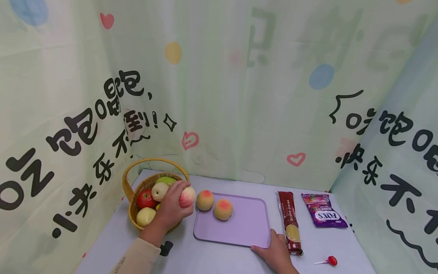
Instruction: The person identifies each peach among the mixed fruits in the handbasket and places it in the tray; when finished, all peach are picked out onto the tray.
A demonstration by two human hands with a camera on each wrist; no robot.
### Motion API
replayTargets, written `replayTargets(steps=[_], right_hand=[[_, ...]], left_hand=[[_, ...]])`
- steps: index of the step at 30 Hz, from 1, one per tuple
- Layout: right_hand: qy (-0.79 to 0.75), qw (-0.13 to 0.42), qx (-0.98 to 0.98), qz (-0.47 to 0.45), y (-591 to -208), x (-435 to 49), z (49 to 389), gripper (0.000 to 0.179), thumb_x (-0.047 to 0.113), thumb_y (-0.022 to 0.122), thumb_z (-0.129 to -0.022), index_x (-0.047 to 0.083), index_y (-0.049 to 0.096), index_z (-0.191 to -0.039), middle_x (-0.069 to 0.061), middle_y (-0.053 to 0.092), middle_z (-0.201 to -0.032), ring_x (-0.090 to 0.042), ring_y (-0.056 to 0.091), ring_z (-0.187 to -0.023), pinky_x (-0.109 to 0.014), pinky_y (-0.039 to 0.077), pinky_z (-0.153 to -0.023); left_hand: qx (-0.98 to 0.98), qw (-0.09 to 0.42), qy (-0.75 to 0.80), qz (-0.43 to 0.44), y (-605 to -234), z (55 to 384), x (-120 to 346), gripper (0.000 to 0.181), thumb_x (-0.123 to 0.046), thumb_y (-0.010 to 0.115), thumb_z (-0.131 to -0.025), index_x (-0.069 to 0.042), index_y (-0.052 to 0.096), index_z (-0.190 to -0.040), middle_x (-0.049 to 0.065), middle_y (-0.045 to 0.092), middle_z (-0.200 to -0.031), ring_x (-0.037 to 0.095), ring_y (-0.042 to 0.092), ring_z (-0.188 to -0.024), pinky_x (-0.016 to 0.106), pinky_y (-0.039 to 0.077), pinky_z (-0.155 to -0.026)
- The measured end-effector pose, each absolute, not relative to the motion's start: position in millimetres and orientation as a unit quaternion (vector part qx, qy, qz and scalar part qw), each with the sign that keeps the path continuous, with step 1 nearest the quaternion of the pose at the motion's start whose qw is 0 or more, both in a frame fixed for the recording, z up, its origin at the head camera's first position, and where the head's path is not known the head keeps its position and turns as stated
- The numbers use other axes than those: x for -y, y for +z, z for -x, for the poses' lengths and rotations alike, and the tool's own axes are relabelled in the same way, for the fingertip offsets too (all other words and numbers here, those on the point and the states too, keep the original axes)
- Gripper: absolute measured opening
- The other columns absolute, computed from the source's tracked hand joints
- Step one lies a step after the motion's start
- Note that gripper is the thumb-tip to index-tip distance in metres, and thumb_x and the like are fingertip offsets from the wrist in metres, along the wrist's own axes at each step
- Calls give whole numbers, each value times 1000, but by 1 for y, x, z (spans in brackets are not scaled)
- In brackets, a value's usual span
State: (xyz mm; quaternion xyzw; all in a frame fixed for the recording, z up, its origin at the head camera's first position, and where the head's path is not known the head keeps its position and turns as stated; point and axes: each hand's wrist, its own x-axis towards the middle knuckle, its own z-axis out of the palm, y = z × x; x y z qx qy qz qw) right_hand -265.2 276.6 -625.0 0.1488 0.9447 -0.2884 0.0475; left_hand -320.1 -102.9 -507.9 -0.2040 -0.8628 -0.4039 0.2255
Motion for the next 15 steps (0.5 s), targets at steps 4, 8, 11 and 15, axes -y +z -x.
replayTargets(steps=[4, 8, 11, 15], right_hand=[[-292, 44, -944, -146, -625, -277, 265, 135, 71, 87, -59, -13, 33, -150, -30, 51, -122, -35, 50, -104, -59, 47, -100], [-294, 43, -944, -144, -625, -277, 265, 135, 70, 88, -59, -13, 34, -149, -30, 52, -122, -35, 50, -104, -59, 47, -100], [-295, 43, -944, -145, -625, -278, 265, 134, 69, 89, -59, -14, 34, -149, -31, 52, -123, -35, 51, -105, -60, 47, -101], [-295, 43, -943, -146, -625, -277, 265, 134, 69, 89, -58, -14, 34, -149, -32, 51, -123, -36, 52, -106, -61, 47, -101]], left_hand=[[864, 224, -402, 205, -508, 321, 99, 67, -6, 86, -73, -12, 60, -135, 2, 54, -140, 23, 56, -124, 42, 58, -96], [863, 236, -393, 213, -508, 322, 95, 67, -6, 87, -73, -13, 60, -133, 2, 55, -139, 22, 57, -121, 40, 59, -94], [863, 240, -389, 215, -507, 322, 92, 66, -7, 87, -73, -14, 60, -133, 2, 56, -137, 21, 58, -119, 40, 60, -93], [867, 239, -380, 215, -504, 323, 87, 66, -10, 87, -73, -15, 61, -133, 2, 56, -138, 21, 59, -118, 41, 59, -92]])
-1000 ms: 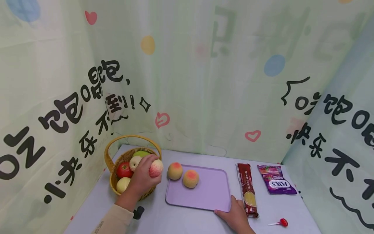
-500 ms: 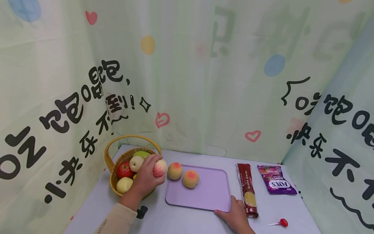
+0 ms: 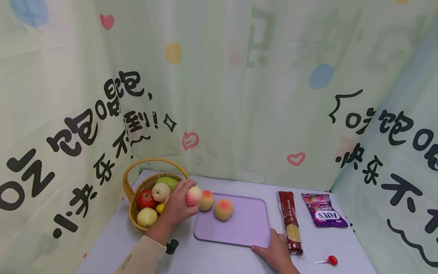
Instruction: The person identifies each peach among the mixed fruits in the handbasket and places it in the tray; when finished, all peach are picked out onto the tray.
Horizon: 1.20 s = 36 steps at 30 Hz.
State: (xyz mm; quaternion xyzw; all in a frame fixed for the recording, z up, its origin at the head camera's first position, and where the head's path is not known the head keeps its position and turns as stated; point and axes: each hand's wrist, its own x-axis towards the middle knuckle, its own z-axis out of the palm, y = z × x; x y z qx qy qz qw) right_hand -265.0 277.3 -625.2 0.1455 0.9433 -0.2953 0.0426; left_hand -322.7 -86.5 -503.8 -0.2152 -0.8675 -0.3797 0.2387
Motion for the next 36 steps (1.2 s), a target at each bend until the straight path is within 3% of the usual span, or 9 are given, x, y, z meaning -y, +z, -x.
replayTargets(steps=[21, 36], right_hand=[[-305, 33, -942, -139, -624, -278, 264, 134, 68, 90, -58, -14, 36, -148, -33, 52, -125, -37, 53, -107, -61, 46, -103], [-308, 50, -937, -155, -624, -278, 264, 135, 67, 90, -57, -14, 34, -149, -33, 51, -127, -38, 53, -108, -62, 45, -104]], left_hand=[[849, 209, -420, 243, -505, 326, 63, 65, -7, 88, -74, -10, 60, -133, 6, 55, -139, 24, 58, -120, 40, 58, -95], [849, 209, -418, 247, -508, 327, 46, 65, -10, 89, -74, -13, 60, -132, 4, 56, -138, 21, 58, -120, 39, 57, -98]])
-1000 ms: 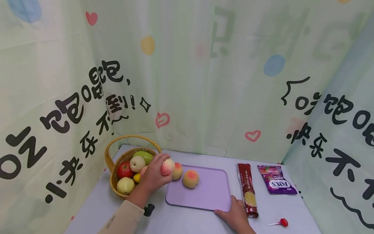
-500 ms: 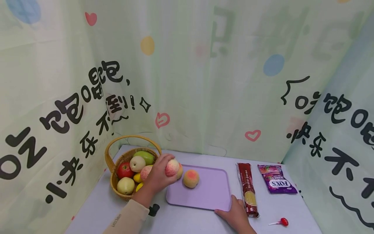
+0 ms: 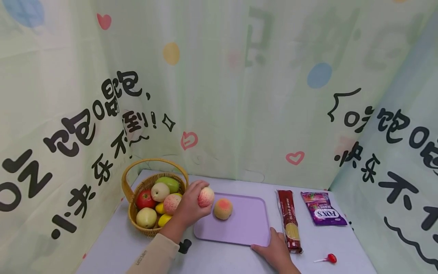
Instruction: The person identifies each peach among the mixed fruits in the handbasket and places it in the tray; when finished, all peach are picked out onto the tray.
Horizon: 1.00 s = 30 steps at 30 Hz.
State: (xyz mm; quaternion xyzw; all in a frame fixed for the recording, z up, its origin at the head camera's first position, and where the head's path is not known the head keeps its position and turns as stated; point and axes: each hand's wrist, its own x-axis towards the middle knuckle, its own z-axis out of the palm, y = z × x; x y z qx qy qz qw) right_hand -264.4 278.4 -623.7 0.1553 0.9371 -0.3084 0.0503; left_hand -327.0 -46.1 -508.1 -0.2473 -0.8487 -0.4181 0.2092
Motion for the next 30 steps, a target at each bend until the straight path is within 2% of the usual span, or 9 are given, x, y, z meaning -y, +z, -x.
replayTargets(steps=[8, 14, 22, 30], right_hand=[[-311, 45, -937, -153, -626, -280, 265, 135, 67, 90, -57, -14, 34, -149, -32, 52, -125, -37, 53, -107, -62, 45, -103], [-311, 43, -937, -154, -626, -280, 265, 134, 67, 90, -57, -13, 35, -149, -31, 52, -125, -36, 52, -107, -62, 46, -103], [-305, 41, -939, -155, -625, -280, 265, 134, 67, 90, -58, -13, 35, -149, -32, 51, -126, -38, 52, -108, -62, 46, -103], [-312, 42, -935, -160, -624, -279, 264, 133, 66, 91, -57, -12, 35, -149, -31, 51, -127, -37, 51, -108, -63, 45, -104]], left_hand=[[851, 166, -437, 241, -510, 330, 37, 66, -9, 87, -76, -17, 59, -135, 0, 54, -142, 19, 59, -119, 35, 57, -97], [854, 163, -431, 243, -510, 331, 29, 67, -10, 87, -76, -20, 58, -136, -1, 53, -143, 17, 58, -120, 33, 57, -97], [845, 168, -429, 271, -504, 329, 20, 63, -7, 86, -77, -14, 59, -134, 5, 53, -140, 21, 58, -118, 37, 58, -95], [854, 150, -416, 275, -503, 332, 11, 63, -10, 84, -78, -17, 58, -136, 2, 52, -143, 19, 57, -121, 35, 57, -97]])
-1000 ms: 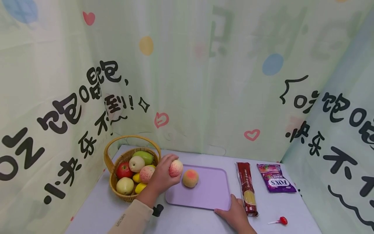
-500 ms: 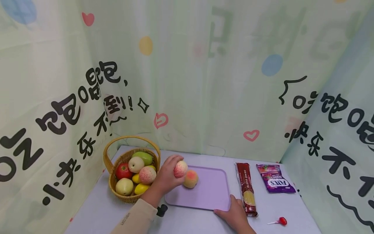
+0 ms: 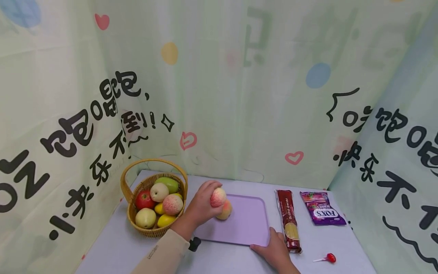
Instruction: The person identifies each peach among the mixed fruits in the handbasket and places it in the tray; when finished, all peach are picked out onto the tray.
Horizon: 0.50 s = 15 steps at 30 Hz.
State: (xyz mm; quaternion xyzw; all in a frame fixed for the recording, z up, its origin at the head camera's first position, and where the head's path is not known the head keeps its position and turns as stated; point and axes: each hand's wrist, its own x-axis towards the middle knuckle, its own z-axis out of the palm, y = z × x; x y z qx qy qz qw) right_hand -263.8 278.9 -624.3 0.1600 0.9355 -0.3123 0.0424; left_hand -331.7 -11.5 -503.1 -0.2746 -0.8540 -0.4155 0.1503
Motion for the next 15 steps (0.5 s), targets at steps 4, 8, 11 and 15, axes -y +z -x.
replayTargets(steps=[4, 8, 11, 15], right_hand=[[-312, 40, -937, -154, -624, -279, 264, 131, 66, 91, -58, -11, 36, -149, -30, 52, -126, -36, 51, -107, -62, 45, -104], [-312, 34, -938, -146, -625, -280, 264, 130, 66, 91, -58, -11, 37, -148, -29, 53, -124, -36, 51, -106, -62, 46, -102], [-312, 32, -938, -145, -627, -280, 265, 129, 65, 91, -58, -11, 37, -148, -29, 53, -125, -36, 51, -107, -61, 46, -102], [-312, 31, -938, -146, -628, -281, 265, 129, 65, 91, -58, -11, 37, -148, -29, 53, -125, -36, 51, -108, -61, 46, -102]], left_hand=[[857, 150, -407, 279, -504, 333, 9, 64, -11, 84, -78, -17, 58, -136, 1, 52, -144, 19, 56, -122, 34, 57, -97], [858, 150, -402, 283, -503, 335, 7, 64, -10, 84, -78, -16, 58, -136, 1, 52, -143, 20, 56, -123, 35, 57, -98], [861, 141, -402, 279, -503, 336, 5, 66, -9, 84, -76, -16, 58, -136, 1, 51, -144, 20, 56, -124, 36, 57, -98], [870, 128, -391, 270, -503, 337, 1, 67, -12, 86, -77, -18, 58, -137, -1, 50, -147, 20, 56, -126, 39, 56, -100]])
